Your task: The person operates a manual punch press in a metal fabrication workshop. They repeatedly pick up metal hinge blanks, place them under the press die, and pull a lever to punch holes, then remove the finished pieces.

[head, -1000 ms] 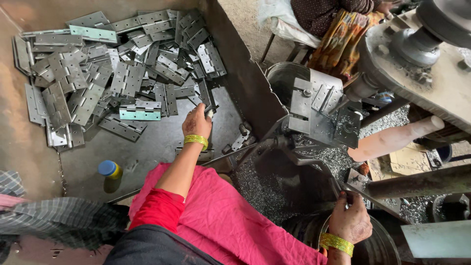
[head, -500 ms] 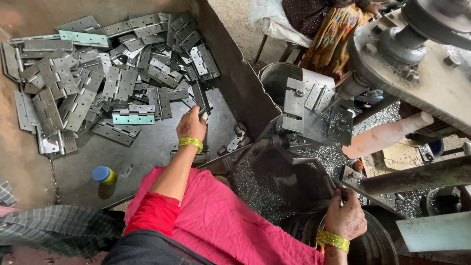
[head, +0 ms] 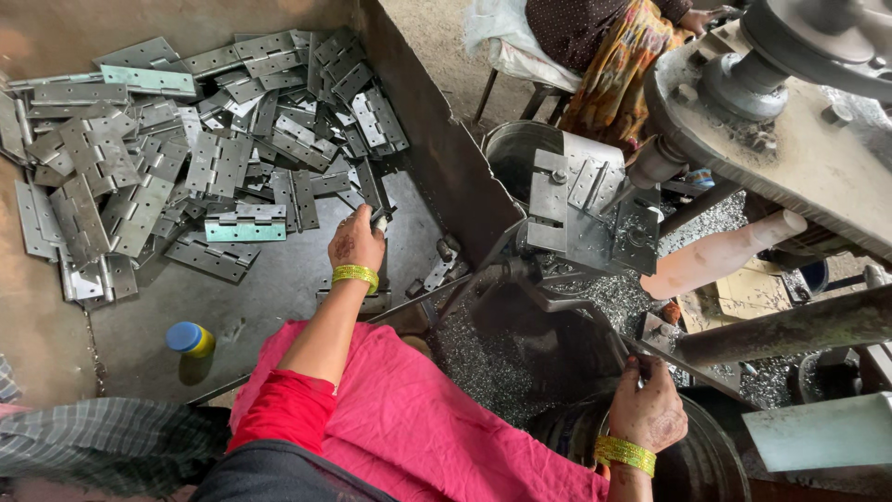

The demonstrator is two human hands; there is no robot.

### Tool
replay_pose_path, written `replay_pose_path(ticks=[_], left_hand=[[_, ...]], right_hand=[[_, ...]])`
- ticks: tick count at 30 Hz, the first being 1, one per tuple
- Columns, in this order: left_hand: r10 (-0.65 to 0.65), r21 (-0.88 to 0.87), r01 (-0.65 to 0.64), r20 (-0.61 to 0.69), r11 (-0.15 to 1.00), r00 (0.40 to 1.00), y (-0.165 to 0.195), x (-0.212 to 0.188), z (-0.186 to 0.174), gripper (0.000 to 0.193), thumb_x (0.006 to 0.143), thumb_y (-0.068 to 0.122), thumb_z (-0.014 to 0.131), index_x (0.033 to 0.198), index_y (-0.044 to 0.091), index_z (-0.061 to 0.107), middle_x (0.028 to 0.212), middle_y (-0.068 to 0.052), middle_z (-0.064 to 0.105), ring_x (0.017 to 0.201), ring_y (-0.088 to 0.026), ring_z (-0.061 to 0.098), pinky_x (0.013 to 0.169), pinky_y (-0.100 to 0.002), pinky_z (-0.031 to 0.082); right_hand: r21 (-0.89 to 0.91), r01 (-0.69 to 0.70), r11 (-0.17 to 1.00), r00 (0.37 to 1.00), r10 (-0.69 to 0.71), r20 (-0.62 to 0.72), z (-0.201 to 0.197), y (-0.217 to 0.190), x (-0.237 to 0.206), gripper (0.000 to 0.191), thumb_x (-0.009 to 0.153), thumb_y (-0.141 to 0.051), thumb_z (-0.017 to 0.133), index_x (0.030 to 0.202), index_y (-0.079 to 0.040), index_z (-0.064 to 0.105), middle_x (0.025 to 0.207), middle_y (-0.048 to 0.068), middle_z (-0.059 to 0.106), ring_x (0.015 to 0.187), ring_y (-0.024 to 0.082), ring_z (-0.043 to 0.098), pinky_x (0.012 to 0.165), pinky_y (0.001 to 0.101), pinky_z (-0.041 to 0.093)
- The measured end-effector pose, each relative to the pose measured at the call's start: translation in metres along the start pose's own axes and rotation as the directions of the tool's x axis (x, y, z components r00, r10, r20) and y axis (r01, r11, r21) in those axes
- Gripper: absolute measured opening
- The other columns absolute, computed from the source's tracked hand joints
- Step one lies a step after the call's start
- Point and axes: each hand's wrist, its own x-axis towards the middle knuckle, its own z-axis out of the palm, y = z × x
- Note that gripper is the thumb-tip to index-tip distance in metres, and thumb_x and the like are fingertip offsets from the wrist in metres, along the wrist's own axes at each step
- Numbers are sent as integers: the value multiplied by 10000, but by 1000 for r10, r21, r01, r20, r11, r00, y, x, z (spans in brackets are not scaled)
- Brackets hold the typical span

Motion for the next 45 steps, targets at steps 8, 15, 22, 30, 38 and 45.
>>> replay_pose_path(ticks=[8,15,22,30,38,45], left_hand=[[47,37,-47,-16,998,999,-7,1,11,310,852,172,739,1119,101,600,1107,-102,722,1068,-324,667,852,-461,546],[27,31,-25,-80,999,996,-25,10,16,328,862,180,704,1180,108,662,1102,-126,734,1041,-337,686,845,-455,549],[-137,119,136,1,984,991,-41,11,-1,282,902,249,694,1128,80,692,1070,-176,743,1030,-352,704,877,-456,552],[-55,100,55,-8,993,998,-37,3,-2,262,882,218,686,1089,57,685,1047,-191,736,1010,-370,699,866,-477,547],[23,129,-21,-8,991,1000,-42,-2,10,170,889,155,644,1023,58,684,1032,-171,733,1024,-354,688,885,-465,541],[128,35,-126,-63,991,990,-41,-17,6,217,866,120,655,1071,53,677,1056,-179,720,1016,-376,674,869,-472,535]], right_hand=[[3,-1,1000,1000,1,-15,1,-3,-1,262,1023,-403,640,1162,-202,736,868,93,747,814,346,720,713,484,523],[1,-31,1000,999,31,-8,4,-6,-5,269,1013,-419,631,1162,-222,739,902,101,757,840,355,725,722,485,531],[35,-19,999,1000,19,2,16,-4,-6,273,998,-415,617,1099,-181,715,1024,63,772,894,327,738,750,471,547],[96,-30,995,1000,29,6,13,-6,-9,288,991,-410,611,1162,-205,720,1085,65,768,936,341,730,755,481,546],[62,-32,998,999,31,25,10,-8,-9,288,989,-410,616,1161,-207,725,1076,57,774,941,337,734,780,480,548],[86,-46,995,999,44,22,16,-11,-13,284,999,-411,617,1138,-189,728,1074,71,769,944,347,727,778,475,549]])
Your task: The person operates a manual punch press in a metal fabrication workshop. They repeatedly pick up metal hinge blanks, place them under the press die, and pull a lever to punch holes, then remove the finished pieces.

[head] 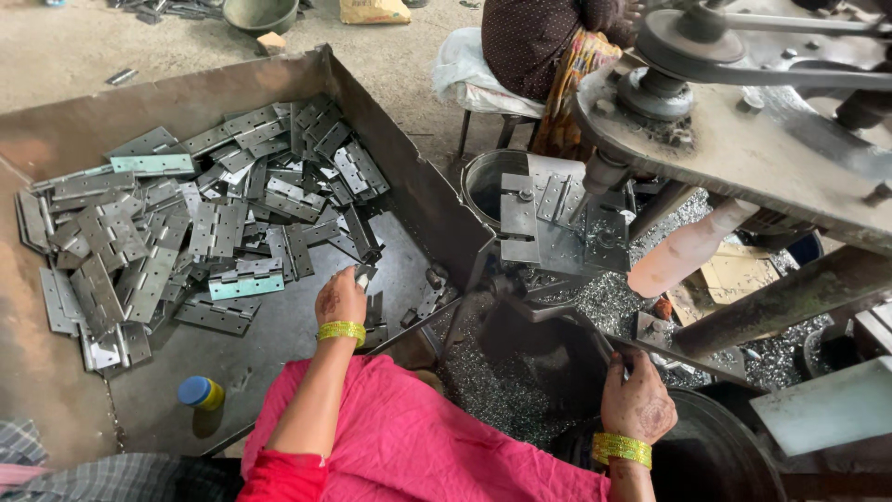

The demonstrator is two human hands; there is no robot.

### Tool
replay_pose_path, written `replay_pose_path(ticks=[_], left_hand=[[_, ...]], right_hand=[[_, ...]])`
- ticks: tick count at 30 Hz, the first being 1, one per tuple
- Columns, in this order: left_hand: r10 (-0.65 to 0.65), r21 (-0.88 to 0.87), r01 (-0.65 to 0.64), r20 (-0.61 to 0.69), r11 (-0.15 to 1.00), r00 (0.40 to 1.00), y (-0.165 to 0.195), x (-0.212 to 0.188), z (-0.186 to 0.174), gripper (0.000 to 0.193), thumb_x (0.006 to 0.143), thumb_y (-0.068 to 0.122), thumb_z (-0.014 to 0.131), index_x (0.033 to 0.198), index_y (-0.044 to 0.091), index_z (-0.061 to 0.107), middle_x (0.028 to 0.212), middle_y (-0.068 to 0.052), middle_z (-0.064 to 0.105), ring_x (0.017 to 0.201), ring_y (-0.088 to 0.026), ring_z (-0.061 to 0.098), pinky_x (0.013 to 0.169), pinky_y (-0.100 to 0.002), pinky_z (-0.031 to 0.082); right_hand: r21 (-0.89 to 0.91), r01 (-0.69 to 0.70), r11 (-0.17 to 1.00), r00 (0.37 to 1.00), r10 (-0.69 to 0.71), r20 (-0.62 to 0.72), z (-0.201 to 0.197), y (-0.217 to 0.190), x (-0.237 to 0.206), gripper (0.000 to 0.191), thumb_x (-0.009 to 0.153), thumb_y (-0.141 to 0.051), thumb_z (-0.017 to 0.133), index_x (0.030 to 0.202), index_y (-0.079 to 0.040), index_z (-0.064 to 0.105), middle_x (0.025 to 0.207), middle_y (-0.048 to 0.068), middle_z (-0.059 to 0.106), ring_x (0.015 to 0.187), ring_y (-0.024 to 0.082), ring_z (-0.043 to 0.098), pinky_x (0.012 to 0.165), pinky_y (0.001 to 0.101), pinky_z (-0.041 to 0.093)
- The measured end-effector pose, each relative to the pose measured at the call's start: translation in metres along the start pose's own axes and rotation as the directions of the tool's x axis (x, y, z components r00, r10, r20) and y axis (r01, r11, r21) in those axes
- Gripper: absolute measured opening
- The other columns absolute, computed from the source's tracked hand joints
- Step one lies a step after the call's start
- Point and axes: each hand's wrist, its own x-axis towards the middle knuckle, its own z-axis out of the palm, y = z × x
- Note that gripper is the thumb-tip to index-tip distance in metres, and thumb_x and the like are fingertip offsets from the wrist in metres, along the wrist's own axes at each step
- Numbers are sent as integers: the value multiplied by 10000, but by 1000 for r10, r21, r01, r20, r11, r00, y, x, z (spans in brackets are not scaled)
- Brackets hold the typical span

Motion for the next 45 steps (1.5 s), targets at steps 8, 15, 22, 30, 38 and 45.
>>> replay_pose_path(ticks=[8,15,22,30,38,45], left_hand=[[-79,-228,141,259,963,963,42,-26,-33,203,863,194,705,925,1,714,836,-250,682,772,-437,665,665,-551,488],[423,-752,-105,244,651,873,159,-35,-38,246,885,61,643,1113,3,717,853,-134,754,742,-194,725,690,-382,554],[828,28,-829,-88,558,554,224,-71,19,390,923,72,521,1278,-24,650,1275,-244,669,1112,-395,696,961,-472,569],[839,-15,-839,44,544,543,228,-81,95,292,1016,55,526,1265,-67,618,1462,-280,573,1305,-423,620,1084,-474,498],[643,-144,-643,376,752,668,268,-56,73,692,811,69,602,1487,-9,476,1643,-204,326,1455,-341,273,1177,-590,131],[465,117,-622,562,774,684,282,-25,48,475,1010,210,461,1436,0,482,1645,-199,245,1558,-328,165,1265,-563,25]], right_hand=[[-49,-31,998,999,32,27,26,15,-1,290,1020,-461,634,1157,-231,747,1021,99,773,894,370,729,740,482,546],[-82,43,996,998,-46,-44,48,12,2,259,1003,-446,686,1145,-245,768,958,121,764,835,378,721,711,493,526],[82,64,995,992,-55,-111,48,-5,-15,237,965,-375,685,1102,-192,751,996,98,762,866,361,719,709,479,545],[116,39,993,997,-30,-74,32,-20,-19,235,995,-328,651,1087,-123,719,1056,75,757,916,343,723,756,468,545],[22,21,1000,996,-23,92,22,-22,-15,321,928,-349,664,1161,-128,676,992,138,758,894,370,729,744,495,551],[-118,103,988,951,-63,302,14,-26,1,320,948,-392,623,1145,-143,666,933,172,760,896,399,728,762,516,558]])
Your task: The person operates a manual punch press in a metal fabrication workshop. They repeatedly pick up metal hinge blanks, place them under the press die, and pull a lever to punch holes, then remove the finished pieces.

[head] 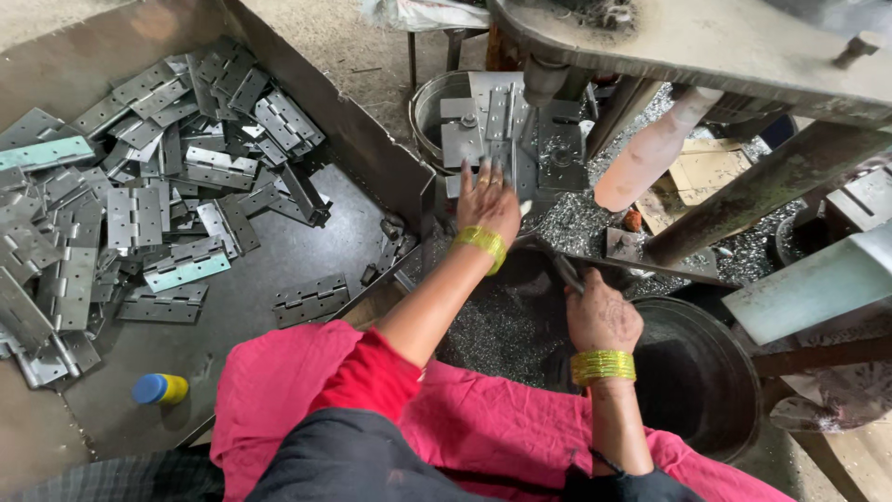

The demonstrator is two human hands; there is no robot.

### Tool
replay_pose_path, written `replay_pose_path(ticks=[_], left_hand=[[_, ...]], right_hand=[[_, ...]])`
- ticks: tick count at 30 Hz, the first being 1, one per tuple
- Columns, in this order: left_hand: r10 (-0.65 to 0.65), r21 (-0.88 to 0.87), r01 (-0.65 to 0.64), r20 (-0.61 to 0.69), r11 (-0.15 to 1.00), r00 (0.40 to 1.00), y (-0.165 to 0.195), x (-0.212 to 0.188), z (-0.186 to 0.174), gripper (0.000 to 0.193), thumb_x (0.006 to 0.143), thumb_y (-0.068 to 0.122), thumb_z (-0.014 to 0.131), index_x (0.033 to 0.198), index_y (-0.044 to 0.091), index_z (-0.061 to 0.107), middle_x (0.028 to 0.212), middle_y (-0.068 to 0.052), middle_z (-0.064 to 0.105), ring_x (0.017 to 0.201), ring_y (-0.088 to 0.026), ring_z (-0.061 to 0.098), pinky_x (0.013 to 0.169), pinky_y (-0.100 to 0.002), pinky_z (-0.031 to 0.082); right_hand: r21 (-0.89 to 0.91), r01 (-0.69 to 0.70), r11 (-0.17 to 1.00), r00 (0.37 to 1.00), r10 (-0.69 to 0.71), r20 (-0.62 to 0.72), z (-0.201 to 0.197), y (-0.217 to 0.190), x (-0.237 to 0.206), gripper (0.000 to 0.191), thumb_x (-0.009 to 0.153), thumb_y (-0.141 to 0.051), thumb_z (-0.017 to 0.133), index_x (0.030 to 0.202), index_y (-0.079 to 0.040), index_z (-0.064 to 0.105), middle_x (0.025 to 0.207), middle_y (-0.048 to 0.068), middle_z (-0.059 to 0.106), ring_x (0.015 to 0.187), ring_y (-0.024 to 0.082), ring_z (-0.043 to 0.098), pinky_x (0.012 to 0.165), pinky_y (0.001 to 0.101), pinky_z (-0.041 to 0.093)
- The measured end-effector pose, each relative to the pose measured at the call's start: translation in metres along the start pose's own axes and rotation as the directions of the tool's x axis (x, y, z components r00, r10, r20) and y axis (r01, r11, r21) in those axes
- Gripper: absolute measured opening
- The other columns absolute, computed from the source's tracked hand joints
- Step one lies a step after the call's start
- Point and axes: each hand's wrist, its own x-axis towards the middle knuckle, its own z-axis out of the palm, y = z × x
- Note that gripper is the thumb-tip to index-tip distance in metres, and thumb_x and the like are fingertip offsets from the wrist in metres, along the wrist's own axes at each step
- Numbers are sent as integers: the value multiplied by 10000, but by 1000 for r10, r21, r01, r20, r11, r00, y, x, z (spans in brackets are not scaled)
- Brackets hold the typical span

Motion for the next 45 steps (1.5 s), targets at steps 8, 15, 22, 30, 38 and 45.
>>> replay_pose_path(ticks=[8,15,22,30,38,45], left_hand=[[76,152,-62,-94,986,993,-1,21,37,436,976,109,425,1333,-85,584,1492,-271,473,1480,-395,302,1256,-541,54],[22,198,-42,104,979,994,-8,22,40,371,1074,68,388,1260,-32,693,1474,-245,575,1494,-326,433,1357,-484,81],[67,90,-58,-106,994,992,-14,11,42,443,1012,195,441,1322,-64,623,1503,-258,494,1475,-366,366,1278,-500,94],[-9,160,41,-198,986,980,-14,49,46,410,1023,191,471,1318,-36,643,1494,-250,522,1480,-376,378,1264,-506,130],[41,89,-26,-161,996,986,-30,35,42,494,962,242,442,1314,-63,605,1493,-224,525,1454,-353,390,1255,-468,149],[-98,304,205,-332,930,938,-22,75,43,493,969,130,368,1375,-84,549,1504,-208,484,1431,-314,399,1241,-443,182]], right_hand=[[-125,139,982,987,-128,96,-4,-5,30,308,1013,-355,567,1077,-73,674,978,179,765,952,378,734,824,507,553],[22,37,999,984,-40,172,63,27,41,465,923,-501,623,1093,-70,670,1018,226,733,985,422,703,826,533,549],[121,-123,985,959,87,268,95,36,18,567,899,-614,587,1101,-93,688,1041,247,724,1028,440,679,867,544,539],[17,-67,998,974,62,217,75,23,48,622,926,-659,567,1067,-75,731,1069,227,744,1035,421,714,891,520,563],[162,-147,976,971,110,214,89,25,22,554,909,-612,571,1063,-104,728,1035,221,753,1030,418,701,875,529,547],[39,-78,996,983,71,170,71,12,34,560,924,-615,586,1072,-91,719,1026,203,753,993,390,725,854,505,570]])
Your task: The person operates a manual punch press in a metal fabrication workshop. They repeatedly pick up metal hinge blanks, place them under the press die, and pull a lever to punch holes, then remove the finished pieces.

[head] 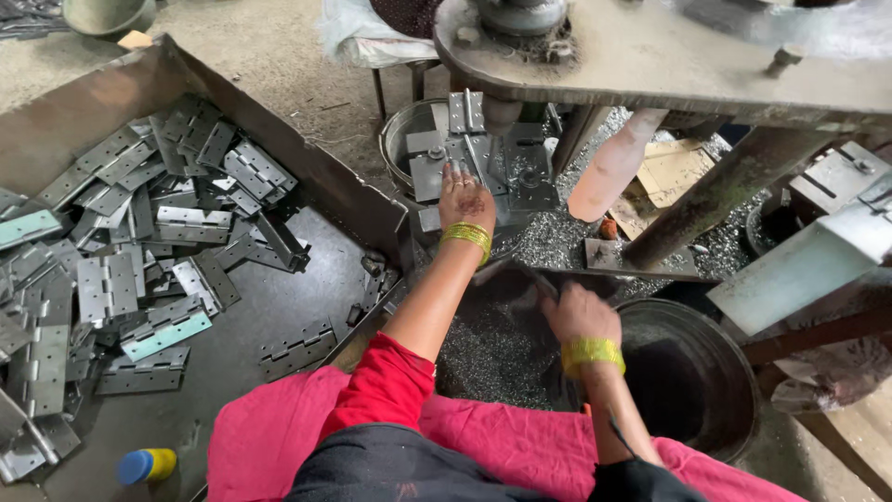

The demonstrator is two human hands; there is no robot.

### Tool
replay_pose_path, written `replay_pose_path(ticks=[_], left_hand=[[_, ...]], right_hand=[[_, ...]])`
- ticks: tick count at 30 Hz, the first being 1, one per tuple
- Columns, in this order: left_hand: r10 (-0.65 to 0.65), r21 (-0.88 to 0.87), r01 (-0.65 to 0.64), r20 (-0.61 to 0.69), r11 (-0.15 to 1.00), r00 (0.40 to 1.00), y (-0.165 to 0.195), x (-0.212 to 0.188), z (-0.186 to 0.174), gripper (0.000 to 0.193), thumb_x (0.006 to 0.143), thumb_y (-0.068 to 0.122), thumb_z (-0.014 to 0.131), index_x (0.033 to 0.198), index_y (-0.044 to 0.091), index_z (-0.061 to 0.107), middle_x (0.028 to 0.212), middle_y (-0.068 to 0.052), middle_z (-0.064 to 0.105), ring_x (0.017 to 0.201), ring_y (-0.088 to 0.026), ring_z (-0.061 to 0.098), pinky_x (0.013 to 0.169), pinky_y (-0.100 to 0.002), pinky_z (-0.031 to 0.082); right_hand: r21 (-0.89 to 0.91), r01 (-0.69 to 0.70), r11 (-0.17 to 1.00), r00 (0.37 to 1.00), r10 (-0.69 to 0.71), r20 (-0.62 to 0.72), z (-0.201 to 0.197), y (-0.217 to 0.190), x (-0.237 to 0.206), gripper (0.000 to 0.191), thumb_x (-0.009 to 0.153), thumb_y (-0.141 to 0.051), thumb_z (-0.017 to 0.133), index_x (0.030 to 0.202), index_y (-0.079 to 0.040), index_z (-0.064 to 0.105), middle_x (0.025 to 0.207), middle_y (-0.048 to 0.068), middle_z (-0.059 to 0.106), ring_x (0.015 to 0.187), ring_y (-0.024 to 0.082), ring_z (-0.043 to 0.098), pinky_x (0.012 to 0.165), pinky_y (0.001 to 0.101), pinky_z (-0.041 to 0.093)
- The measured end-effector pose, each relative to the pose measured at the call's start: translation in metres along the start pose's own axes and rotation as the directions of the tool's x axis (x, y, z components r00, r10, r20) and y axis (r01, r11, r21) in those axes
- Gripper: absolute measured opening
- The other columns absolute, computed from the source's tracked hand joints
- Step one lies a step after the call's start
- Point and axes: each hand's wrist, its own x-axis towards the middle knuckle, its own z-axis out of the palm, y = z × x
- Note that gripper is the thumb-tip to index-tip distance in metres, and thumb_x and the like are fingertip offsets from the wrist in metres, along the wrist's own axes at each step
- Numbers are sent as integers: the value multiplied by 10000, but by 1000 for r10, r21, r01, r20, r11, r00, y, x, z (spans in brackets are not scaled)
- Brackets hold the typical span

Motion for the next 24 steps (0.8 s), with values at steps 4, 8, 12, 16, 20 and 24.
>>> replay_pose_path(ticks=[4,8,12,16,20,24], left_hand=[[78,-75,-68,155,995,985,-4,-7,-6,478,1005,135,296,1404,-35,499,1547,-175,436,1472,-311,340,1257,-475,131],[104,-73,-93,156,993,982,-16,-3,-10,473,1070,148,287,1474,-22,466,1655,-148,380,1564,-271,296,1322,-431,106],[-19,-118,30,93,993,996,-14,21,-1,554,1018,216,261,1499,-37,368,1620,-140,296,1498,-286,267,1231,-418,103],[20,-151,-5,99,988,995,-11,25,2,540,1034,256,286,1496,1,399,1618,-131,311,1504,-297,274,1232,-443,128],[150,-99,-138,128,986,980,-18,12,-12,456,1066,202,367,1447,24,543,1628,-185,390,1538,-338,296,1265,-478,145],[86,-181,-63,121,981,989,-24,16,-20,456,1007,192,419,1389,16,596,1573,-167,443,1493,-342,329,1239,-482,154]], right_hand=[[36,-32,999,999,32,-6,21,9,-24,490,899,-558,601,1097,-124,712,1013,187,762,986,391,722,858,508,565],[45,3,999,1000,-4,24,7,4,-10,531,903,-590,609,1063,-95,719,1010,197,752,1000,395,707,857,506,556],[-52,44,998,998,-45,-36,-12,-7,6,567,929,-621,587,1008,-80,736,994,189,747,981,396,721,855,509,559],[144,-86,986,994,76,74,4,-3,-15,509,874,-583,648,1018,-105,745,951,227,734,949,421,718,843,504,565],[51,-60,997,997,57,52,16,4,-31,496,899,-565,628,987,-92,748,964,200,748,953,398,721,833,503,573],[21,34,999,995,-32,-90,6,2,-15,489,896,-561,616,993,-98,740,964,184,755,954,385,720,827,509,566]])
